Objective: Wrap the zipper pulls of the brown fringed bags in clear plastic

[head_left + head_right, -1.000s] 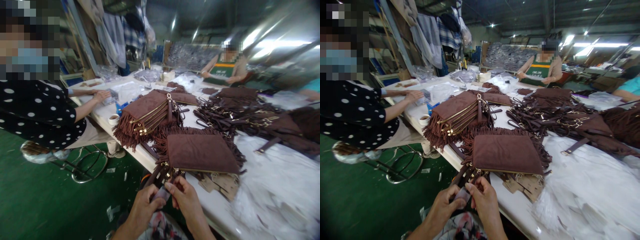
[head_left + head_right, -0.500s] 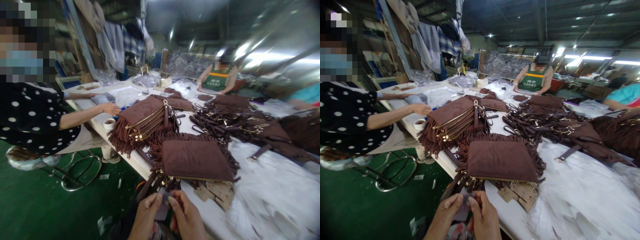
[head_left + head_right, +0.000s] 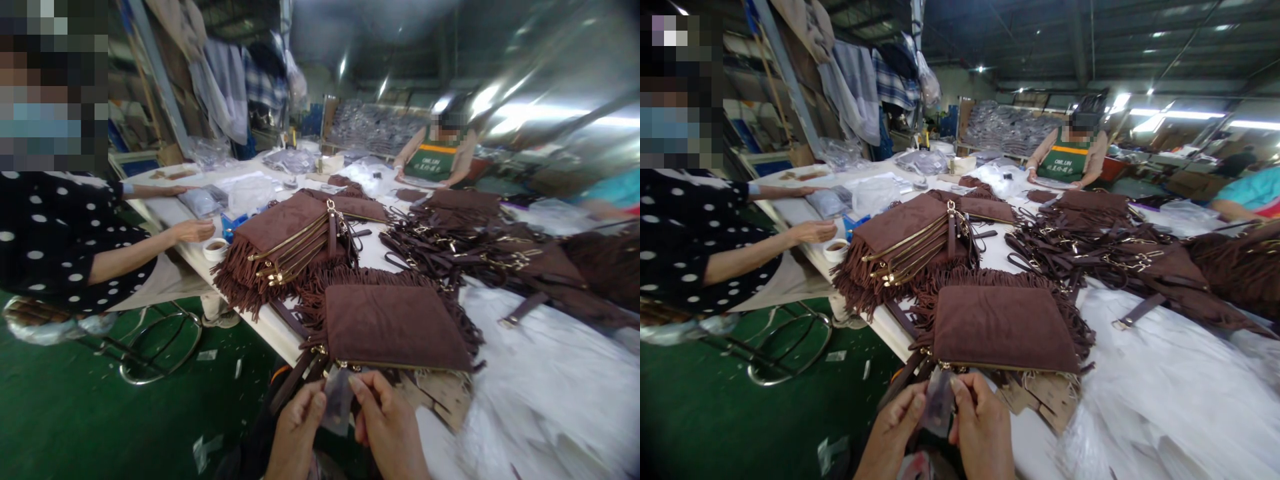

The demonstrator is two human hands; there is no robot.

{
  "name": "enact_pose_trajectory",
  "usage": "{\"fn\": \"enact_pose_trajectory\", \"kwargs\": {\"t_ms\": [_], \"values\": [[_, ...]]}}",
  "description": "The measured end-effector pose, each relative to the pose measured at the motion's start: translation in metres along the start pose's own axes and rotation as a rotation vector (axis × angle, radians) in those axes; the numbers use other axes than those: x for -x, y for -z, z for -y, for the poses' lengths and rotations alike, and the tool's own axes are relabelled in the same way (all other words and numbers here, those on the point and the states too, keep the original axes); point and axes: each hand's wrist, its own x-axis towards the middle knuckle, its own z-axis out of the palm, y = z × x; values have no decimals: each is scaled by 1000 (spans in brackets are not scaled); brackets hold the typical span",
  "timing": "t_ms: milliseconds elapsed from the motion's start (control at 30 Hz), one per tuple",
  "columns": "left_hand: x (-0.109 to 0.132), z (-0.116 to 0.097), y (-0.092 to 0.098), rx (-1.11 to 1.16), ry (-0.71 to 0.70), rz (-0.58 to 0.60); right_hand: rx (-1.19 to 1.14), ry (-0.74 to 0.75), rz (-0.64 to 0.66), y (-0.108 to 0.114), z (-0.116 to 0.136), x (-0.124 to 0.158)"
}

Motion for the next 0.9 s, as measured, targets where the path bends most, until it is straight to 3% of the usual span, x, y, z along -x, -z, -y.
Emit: {"fn": "enact_pose_trajectory", "kwargs": {"t_ms": [200, 433, 633, 900], "values": [[-8, 9, 2, 68, 34, -6, -42, -4, -5, 0, -2, -5], [-20, 2, -10, 135, 1, -45, -44, 58, -155, -3, 2, -4], [-27, 0, -20, 214, 49, -166, -91, 95, -286, -17, 1, 0], [-29, -12, -31, 114, 37, -251, -555, -103, -95, -27, -18, -4]]}}
